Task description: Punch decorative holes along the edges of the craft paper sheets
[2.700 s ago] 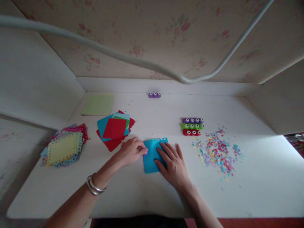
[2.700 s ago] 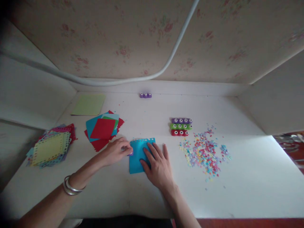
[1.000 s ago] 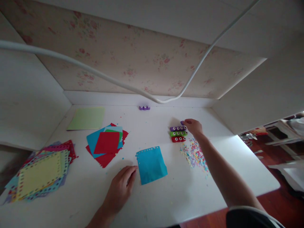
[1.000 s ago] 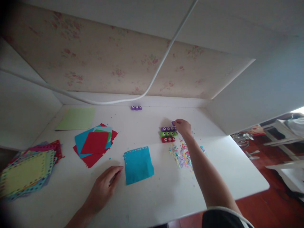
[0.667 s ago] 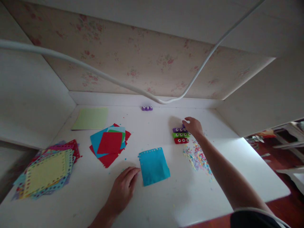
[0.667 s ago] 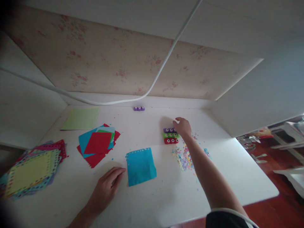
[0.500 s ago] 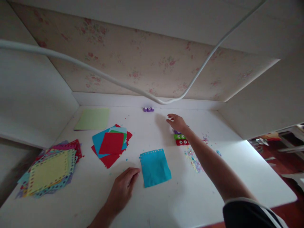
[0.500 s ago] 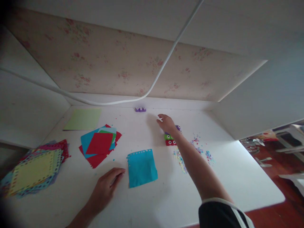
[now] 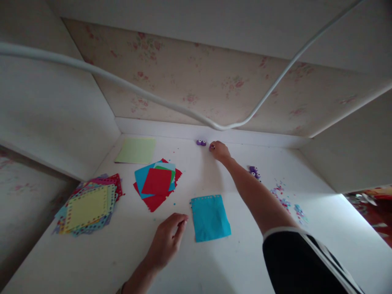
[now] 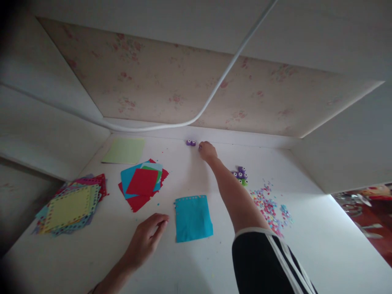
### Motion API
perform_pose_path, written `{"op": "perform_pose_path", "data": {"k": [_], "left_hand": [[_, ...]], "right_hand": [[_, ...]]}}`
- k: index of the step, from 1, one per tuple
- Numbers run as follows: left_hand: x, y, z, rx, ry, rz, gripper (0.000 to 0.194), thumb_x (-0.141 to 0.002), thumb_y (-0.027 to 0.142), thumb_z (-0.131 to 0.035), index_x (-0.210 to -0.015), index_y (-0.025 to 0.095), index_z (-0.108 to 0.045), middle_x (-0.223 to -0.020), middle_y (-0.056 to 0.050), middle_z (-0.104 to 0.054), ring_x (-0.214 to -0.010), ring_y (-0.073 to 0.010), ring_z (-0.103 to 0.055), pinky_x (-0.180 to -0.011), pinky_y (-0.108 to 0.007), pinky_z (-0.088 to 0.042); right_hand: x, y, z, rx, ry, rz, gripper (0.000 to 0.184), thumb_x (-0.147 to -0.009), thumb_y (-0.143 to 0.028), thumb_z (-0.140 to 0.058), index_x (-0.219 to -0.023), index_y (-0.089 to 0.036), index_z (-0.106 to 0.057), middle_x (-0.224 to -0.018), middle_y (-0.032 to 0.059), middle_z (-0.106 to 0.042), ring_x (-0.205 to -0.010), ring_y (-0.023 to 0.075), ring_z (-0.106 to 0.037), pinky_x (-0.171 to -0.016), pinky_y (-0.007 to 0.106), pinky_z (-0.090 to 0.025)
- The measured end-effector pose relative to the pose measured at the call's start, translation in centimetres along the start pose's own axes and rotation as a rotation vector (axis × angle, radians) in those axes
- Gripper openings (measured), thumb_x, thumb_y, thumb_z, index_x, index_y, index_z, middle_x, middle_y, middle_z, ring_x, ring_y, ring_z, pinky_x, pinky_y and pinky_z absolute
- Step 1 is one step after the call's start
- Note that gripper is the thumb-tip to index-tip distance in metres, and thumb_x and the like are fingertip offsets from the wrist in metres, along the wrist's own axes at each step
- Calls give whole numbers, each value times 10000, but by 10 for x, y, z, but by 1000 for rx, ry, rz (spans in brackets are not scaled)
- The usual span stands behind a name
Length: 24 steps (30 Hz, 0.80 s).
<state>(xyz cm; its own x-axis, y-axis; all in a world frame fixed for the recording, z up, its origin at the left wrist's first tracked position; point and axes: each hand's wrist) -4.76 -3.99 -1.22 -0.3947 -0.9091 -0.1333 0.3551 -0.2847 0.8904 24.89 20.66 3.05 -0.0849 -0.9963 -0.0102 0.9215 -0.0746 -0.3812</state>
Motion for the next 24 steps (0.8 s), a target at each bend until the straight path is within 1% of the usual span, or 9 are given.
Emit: {"op": "perform_pose_path", "data": {"k": [2,4,8,11,15,17,19,22,24], "left_hand": [[-1,3,1,31,-24,58,190,-998,295,-486,-1034,237,-663,-990,-23,-699,-909,-150,-664,-813,-247,-552],[-1,4,2,76,-27,133,193,-993,321,-495,-1032,240,-666,-1006,-28,-689,-907,-154,-658,-746,-230,-560],[-3,3,1,139,46,187,195,-982,335,-503,-1045,224,-652,-1031,-48,-653,-880,-159,-648,-680,-229,-562],[-4,0,-4,89,101,151,210,-967,323,-526,-1128,220,-614,-1084,-60,-615,-765,-136,-634,-647,-245,-557],[-5,-3,-12,-45,94,82,365,-940,260,-558,-1302,247,-507,-1221,-86,-553,-707,-117,-621,-699,-290,-574],[-5,-3,-15,-112,82,70,404,-943,247,-555,-1339,259,-478,-1276,-98,-526,-700,-114,-630,-731,-311,-583],[-8,-2,-15,-183,60,65,403,-958,255,-540,-1356,273,-475,-1320,-103,-509,-722,-121,-656,-761,-322,-589],[-13,1,-15,-291,29,33,354,-974,261,-525,-1327,281,-523,-1285,-88,-552,-851,-163,-691,-825,-331,-589],[-17,2,-14,-330,11,-6,277,-976,262,-526,-1248,270,-582,-1200,-71,-607,-940,-188,-686,-866,-339,-583]], "right_hand": [[17,1,4,-48,12,18,176,-933,-196,-579,-1078,-153,-668,-1181,122,-672,-1100,243,-644,-992,430,-479],[43,-4,8,-115,3,61,251,-918,-163,-561,-1158,-177,-634,-1180,105,-681,-1047,212,-678,-965,374,-503],[121,-28,5,-284,-115,237,388,-875,-185,-618,-1252,-253,-555,-1222,36,-663,-961,141,-714,-841,251,-563],[180,-52,-5,-498,-293,487,436,-866,-120,-579,-1279,-251,-537,-1285,55,-622,-967,141,-712,-866,266,-567],[219,-70,-16,-412,-352,603,551,-824,-29,-543,-1318,-270,-517,-1317,44,-609,-1185,183,-616,-1013,330,-507],[225,-67,-18,-381,-332,606,570,-838,-58,-566,-1366,-257,-485,-1361,62,-583,-1278,199,-547,-1070,353,-471],[228,-55,-19,-314,-244,548,553,-880,-169,-610,-1409,-225,-458,-1422,102,-536,-1339,230,-487,-1115,397,-431],[236,-22,-21,-146,-53,336,605,-910,-371,-625,-1450,-172,-436,-1484,170,-468,-1406,314,-395,-1150,517,-371],[245,0,-25,-68,4,213,669,-897,-459,-629,-1454,-141,-441,-1508,206,-429,-1424,366,-356,-1146,579,-350]]}}
Point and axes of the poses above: each hand's wrist, its own x-axis away from the middle knuckle, its own z-axis out of the back of the hand, y = z × x
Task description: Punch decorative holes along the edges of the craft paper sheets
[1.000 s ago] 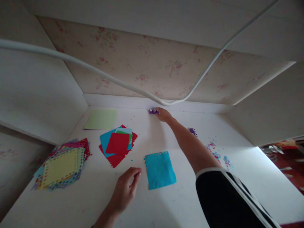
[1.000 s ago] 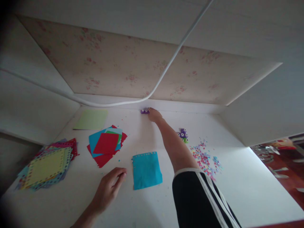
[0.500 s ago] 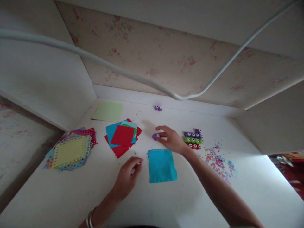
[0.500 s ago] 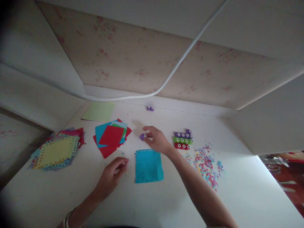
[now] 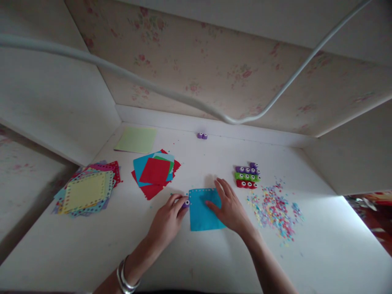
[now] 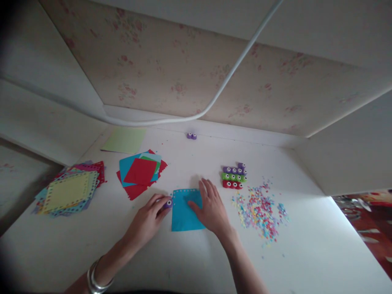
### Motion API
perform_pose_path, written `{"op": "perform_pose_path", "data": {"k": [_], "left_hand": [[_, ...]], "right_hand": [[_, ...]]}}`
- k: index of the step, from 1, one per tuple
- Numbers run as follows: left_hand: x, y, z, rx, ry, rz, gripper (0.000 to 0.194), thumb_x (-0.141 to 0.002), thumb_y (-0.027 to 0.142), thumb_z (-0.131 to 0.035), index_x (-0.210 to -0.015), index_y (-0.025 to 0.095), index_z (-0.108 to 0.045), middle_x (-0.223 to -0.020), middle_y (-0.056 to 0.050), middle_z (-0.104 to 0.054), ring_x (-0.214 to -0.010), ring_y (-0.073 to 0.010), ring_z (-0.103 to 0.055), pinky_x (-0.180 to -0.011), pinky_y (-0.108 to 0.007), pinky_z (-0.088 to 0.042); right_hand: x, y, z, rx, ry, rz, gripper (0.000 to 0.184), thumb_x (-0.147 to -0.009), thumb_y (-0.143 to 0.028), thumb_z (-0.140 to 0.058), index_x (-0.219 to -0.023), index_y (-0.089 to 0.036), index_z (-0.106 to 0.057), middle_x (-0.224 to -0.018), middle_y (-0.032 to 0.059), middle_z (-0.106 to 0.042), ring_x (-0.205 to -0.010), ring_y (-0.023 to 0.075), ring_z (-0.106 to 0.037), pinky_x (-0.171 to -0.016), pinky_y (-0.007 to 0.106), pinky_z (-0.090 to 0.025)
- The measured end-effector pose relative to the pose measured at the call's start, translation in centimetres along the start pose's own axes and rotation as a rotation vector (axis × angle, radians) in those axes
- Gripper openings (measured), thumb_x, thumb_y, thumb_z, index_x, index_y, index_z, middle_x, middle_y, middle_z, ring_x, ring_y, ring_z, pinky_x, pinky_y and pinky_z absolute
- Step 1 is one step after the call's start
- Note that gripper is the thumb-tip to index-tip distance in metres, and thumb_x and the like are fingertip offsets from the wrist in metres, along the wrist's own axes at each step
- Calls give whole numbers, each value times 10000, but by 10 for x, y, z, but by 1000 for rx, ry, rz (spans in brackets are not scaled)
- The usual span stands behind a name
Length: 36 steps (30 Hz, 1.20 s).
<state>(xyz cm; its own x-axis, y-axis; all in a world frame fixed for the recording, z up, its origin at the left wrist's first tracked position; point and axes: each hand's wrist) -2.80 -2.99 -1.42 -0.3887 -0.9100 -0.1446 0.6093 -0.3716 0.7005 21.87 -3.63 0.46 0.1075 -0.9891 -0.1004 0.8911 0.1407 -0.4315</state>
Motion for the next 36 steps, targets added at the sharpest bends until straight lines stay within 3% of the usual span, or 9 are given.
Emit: {"op": "perform_pose_path", "data": {"k": [4,8,11,14,18,28,36], "left_hand": [[-1,-1,1,25,31,-35,213,-974,269,-541,-1171,251,-620,-1122,-61,-660,-987,-199,-677,-884,-347,-579],[3,-5,3,133,74,-40,231,-948,254,-585,-1172,249,-636,-1136,-68,-687,-1016,-200,-680,-881,-321,-584],[4,-6,6,196,78,-5,229,-934,263,-612,-1159,236,-650,-1122,-64,-710,-936,-179,-707,-816,-274,-596],[3,-6,7,208,74,25,229,-916,276,-644,-1140,226,-662,-1067,-51,-737,-834,-160,-719,-753,-247,-599],[2,-4,7,197,70,6,228,-914,285,-651,-1132,225,-671,-1068,-53,-742,-861,-170,-723,-770,-258,-601],[3,-5,7,193,48,-32,232,-929,273,-630,-1156,232,-662,-1107,-66,-726,-969,-192,-710,-879,-308,-590],[4,-6,6,179,73,-71,220,-935,289,-621,-1143,235,-670,-1084,-63,-724,-961,-191,-706,-854,-300,-596]], "right_hand": [[23,22,-8,-67,8,-71,541,-925,-476,-577,-1383,-190,-544,-1506,161,-453,-1406,341,-404,-1162,551,-352],[33,19,-6,-314,109,-225,379,-926,-486,-561,-1202,-244,-657,-1364,113,-596,-1214,307,-599,-1057,484,-483],[34,10,-1,-549,123,-472,466,-871,-563,-615,-1203,-236,-616,-1073,86,-715,-954,284,-689,-826,427,-583],[34,2,4,-785,73,-602,608,-798,-590,-691,-1267,-231,-549,-959,54,-713,-815,248,-678,-691,367,-578],[32,-5,5,-909,32,-622,672,-757,-570,-738,-1298,-232,-525,-943,45,-702,-767,222,-659,-662,349,-569],[26,-8,1,-919,10,-632,654,-749,-561,-745,-1285,-250,-536,-955,42,-713,-768,220,-672,-656,341,-574],[25,-10,2,-868,17,-636,645,-745,-554,-741,-1276,-239,-553,-952,57,-715,-778,236,-677,-647,354,-579]]}}
Point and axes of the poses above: each hand's wrist, its own x-axis away from the middle knuckle, its own z-axis out of the back of the hand, y = z × x
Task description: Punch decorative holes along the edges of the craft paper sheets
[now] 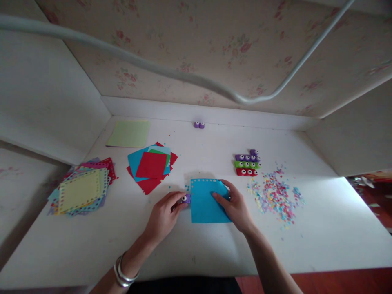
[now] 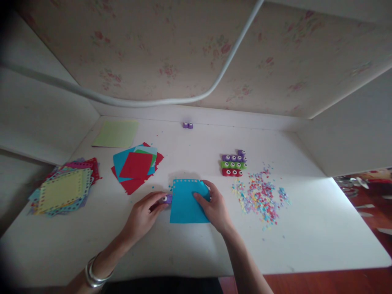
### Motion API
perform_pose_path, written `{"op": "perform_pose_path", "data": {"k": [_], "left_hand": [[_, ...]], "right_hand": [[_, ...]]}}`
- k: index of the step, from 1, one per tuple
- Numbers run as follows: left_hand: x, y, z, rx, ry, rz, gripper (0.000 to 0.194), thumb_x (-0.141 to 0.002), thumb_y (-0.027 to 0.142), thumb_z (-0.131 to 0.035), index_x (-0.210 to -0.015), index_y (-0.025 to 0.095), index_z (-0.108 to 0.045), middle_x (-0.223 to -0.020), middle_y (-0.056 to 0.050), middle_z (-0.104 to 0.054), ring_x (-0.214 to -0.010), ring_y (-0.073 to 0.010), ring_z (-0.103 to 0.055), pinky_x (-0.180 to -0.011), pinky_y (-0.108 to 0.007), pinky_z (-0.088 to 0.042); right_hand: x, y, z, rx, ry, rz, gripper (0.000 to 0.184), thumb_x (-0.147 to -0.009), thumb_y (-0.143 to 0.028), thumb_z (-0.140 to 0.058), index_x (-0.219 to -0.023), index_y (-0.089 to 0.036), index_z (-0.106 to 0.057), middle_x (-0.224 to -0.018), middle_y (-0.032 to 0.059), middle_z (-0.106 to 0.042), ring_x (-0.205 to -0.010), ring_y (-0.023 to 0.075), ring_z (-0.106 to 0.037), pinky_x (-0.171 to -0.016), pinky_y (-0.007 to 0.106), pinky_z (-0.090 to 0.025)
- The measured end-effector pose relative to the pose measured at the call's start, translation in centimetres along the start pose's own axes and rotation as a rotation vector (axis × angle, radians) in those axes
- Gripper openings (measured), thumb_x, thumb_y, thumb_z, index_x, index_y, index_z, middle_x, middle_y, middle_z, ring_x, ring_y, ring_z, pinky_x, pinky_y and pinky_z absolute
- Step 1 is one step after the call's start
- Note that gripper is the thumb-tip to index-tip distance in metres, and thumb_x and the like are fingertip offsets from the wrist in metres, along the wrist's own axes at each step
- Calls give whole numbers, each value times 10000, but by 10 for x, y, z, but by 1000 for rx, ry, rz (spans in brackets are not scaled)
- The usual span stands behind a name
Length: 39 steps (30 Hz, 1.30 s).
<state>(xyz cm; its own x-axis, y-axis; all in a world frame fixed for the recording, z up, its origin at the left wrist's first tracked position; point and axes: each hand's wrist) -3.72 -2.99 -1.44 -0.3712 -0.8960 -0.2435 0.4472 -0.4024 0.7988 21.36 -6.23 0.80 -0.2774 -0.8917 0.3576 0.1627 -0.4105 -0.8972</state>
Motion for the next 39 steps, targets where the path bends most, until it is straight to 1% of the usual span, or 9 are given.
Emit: {"op": "perform_pose_path", "data": {"k": [16,21,23,25,27,29,31,33,39], "left_hand": [[-2,2,1,-27,-42,-36,260,-951,299,-603,-1197,244,-665,-1117,-65,-718,-1005,-192,-699,-894,-304,-584],[1,0,-4,-121,-73,-78,269,-940,323,-619,-1192,256,-685,-1104,-56,-713,-981,-191,-701,-885,-295,-583],[2,-1,-6,-161,-61,-83,286,-932,350,-628,-1195,253,-684,-1108,-59,-712,-984,-200,-699,-892,-309,-583],[3,0,-6,-179,-56,-74,317,-920,377,-641,-1205,240,-673,-1119,-69,-707,-994,-209,-694,-896,-320,-582],[4,2,-5,-180,-73,-71,323,-916,384,-646,-1199,231,-670,-1114,-72,-705,-994,-211,-691,-895,-323,-583],[5,5,-3,-180,-101,-71,287,-932,357,-630,-1187,233,-673,-1102,-68,-706,-994,-205,-687,-900,-319,-579],[6,7,-1,-184,-113,-65,257,-951,317,-605,-1185,233,-674,-1103,-65,-707,-1005,-198,-682,-914,-316,-573],[7,7,0,-192,-113,-60,253,-957,298,-598,-1188,228,-670,-1105,-66,-708,-1006,-194,-680,-916,-315,-573],[8,2,-2,-214,-87,-92,242,-932,295,-642,-1156,209,-671,-1069,-62,-726,-963,-191,-693,-885,-328,-590]], "right_hand": [[-3,9,-1,130,14,53,613,-781,-555,-710,-1297,-261,-559,-1023,58,-719,-829,242,-684,-689,347,-571],[-2,11,-6,264,25,103,616,-810,-541,-689,-1343,-267,-545,-1017,58,-723,-862,252,-683,-725,361,-570],[-1,13,-6,342,56,175,662,-823,-530,-679,-1405,-268,-504,-1116,85,-705,-936,278,-682,-770,402,-580],[3,15,-6,433,125,325,693,-845,-498,-666,-1465,-277,-447,-1330,124,-605,-1125,324,-626,-875,472,-567],[7,17,-4,544,163,500,668,-873,-443,-651,-1487,-312,-422,-1527,108,-421,-1336,355,-471,-1026,546,-483],[12,19,-1,663,97,625,599,-898,-401,-633,-1467,-358,-451,-1586,48,-340,-1434,352,-343,-1145,592,-342],[16,22,-1,761,-29,679,535,-920,-388,-611,-1440,-382,-486,-1563,14,-388,-1443,339,-338,-1194,614,-227],[18,25,-2,836,-97,691,492,-936,-396,-589,-1421,-381,-509,-1516,10,-460,-1422,327,-382,-1207,624,-170],[18,29,-6,942,-25,779,448,-937,-375,-611,-1373,-282,-565,-1466,58,-527,-1368,315,-461,-1179,628,-231]]}}
Point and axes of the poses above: each hand's wrist, its own x-axis away from the middle knuckle, its own z-axis out of the back of the hand, y = z × x
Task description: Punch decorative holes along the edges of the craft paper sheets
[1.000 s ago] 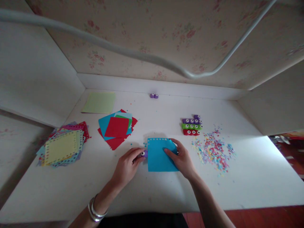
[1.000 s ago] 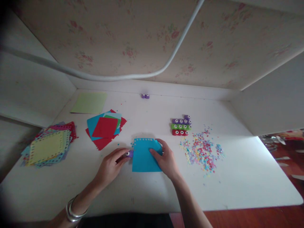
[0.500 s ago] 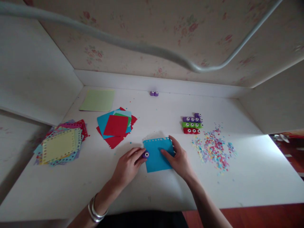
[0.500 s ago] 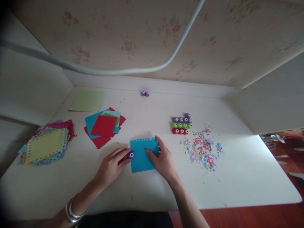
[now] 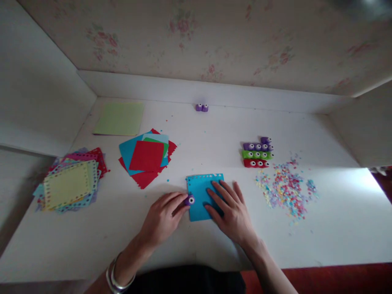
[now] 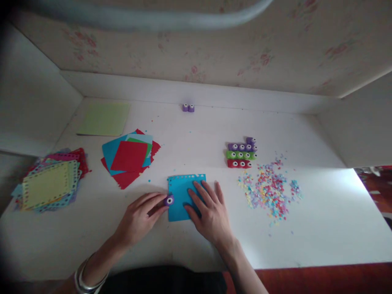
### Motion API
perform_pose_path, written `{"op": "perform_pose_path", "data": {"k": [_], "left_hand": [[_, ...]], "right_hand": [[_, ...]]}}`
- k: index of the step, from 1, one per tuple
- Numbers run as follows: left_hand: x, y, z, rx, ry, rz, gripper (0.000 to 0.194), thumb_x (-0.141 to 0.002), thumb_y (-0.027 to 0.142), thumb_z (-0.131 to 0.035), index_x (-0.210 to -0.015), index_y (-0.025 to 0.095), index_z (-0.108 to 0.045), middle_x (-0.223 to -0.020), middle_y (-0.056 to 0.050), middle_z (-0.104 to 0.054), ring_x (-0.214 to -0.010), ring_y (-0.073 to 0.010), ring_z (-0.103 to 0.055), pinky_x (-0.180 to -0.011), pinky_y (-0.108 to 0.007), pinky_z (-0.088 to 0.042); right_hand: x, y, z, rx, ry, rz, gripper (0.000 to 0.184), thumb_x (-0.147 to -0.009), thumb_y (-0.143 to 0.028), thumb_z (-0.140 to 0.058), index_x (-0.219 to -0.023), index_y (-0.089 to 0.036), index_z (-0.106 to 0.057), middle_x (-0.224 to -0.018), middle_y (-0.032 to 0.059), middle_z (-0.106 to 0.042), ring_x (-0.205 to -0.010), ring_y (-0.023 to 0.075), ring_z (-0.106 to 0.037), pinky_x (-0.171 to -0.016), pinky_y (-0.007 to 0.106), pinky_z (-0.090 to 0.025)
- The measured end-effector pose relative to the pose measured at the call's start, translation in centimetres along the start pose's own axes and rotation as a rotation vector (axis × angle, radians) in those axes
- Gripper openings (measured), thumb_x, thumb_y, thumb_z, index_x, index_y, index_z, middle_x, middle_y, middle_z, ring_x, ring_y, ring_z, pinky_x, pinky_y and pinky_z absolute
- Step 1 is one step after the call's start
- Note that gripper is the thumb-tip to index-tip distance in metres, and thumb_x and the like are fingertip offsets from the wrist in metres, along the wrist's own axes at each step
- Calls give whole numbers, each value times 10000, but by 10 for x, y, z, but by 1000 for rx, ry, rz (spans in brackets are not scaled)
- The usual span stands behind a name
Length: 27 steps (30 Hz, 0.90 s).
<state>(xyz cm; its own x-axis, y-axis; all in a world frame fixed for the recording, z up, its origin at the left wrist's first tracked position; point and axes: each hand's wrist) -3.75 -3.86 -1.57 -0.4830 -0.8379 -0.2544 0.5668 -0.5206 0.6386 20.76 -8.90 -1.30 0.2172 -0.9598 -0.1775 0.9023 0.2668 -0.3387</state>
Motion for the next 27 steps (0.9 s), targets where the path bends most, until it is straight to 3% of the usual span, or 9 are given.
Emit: {"op": "perform_pose_path", "data": {"k": [5,27], "left_hand": [[-2,0,1,5,-9,3,260,-915,248,-667,-1169,198,-659,-1074,-62,-724,-970,-190,-691,-890,-324,-586],[-8,2,8,36,-102,37,281,-907,224,-676,-1186,207,-648,-1096,-60,-711,-1003,-188,-678,-907,-319,-583]], "right_hand": [[-2,1,2,15,12,36,426,-927,-357,-637,-1334,-239,-591,-1443,80,-551,-1346,312,-481,-1169,628,-250],[-5,4,2,-25,1,-1,395,-909,-366,-656,-1288,-260,-622,-1422,57,-574,-1326,313,-502,-1176,617,-236]]}}
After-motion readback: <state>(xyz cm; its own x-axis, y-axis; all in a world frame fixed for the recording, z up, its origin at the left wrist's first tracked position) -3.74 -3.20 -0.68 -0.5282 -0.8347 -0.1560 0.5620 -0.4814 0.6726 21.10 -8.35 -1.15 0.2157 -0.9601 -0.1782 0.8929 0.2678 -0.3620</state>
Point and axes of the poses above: each hand's wrist, its own x-axis away from the middle knuckle, its own z-axis out of the back of the hand, y = z × x
